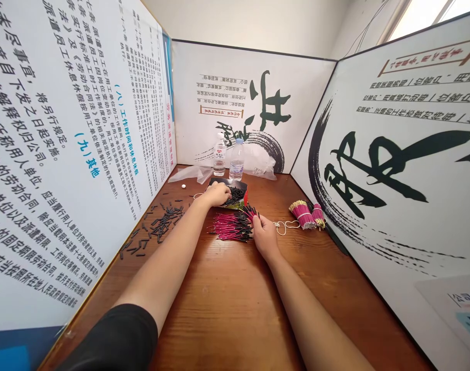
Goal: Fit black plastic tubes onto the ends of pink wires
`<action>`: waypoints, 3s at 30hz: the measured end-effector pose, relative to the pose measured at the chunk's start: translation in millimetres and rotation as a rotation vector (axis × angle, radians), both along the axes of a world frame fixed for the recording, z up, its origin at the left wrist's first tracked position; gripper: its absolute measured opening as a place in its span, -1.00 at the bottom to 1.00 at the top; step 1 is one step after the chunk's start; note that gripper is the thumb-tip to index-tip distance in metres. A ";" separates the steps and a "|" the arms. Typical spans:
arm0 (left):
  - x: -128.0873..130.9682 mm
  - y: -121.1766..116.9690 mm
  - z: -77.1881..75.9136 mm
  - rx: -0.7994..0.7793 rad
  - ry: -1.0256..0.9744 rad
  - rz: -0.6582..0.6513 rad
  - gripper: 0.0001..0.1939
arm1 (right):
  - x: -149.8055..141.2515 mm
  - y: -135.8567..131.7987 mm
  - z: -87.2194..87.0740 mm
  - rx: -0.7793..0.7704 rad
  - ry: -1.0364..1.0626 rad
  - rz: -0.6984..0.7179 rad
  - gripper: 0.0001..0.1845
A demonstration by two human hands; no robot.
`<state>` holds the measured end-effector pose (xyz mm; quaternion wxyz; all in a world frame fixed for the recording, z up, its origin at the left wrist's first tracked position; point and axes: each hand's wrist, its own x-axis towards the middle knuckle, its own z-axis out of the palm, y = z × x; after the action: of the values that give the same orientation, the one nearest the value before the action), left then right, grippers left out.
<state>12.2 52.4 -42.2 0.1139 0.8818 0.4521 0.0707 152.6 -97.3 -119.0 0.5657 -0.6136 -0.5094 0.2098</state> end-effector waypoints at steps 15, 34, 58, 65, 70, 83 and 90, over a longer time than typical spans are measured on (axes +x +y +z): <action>-0.1 -0.4 -1.2 -0.011 -0.186 0.037 -0.81 | 0.2 0.5 0.7 -0.004 0.013 0.013 -0.62; -1.4 -36.0 60.2 -0.167 -0.064 -0.285 -0.81 | 1.2 -0.2 4.6 -0.001 0.020 -0.026 -0.64; 2.7 -48.9 66.5 -0.246 0.064 -0.366 -0.82 | 0.4 0.7 4.7 -0.003 -0.038 -0.103 -0.64; 2.9 -47.3 63.8 -0.244 0.084 -0.320 -0.80 | 0.1 0.5 5.1 0.002 -0.034 -0.097 -0.66; 2.6 -48.5 66.4 -0.246 0.086 -0.341 -0.81 | -0.1 0.3 5.4 -0.012 -0.042 -0.106 -0.66; 7.5 -57.4 69.6 -0.224 0.123 -0.345 -0.81 | -1.0 -0.7 5.8 -0.019 -0.044 -0.094 -0.65; 12.2 -59.8 66.4 -0.190 0.146 -0.358 -0.81 | -0.5 -1.0 5.8 -0.018 -0.056 -0.077 -0.61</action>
<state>24.4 -7.4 24.2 0.1740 0.9361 0.3001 -0.0577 152.1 -98.3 -113.2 0.5536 -0.6434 -0.4989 0.1752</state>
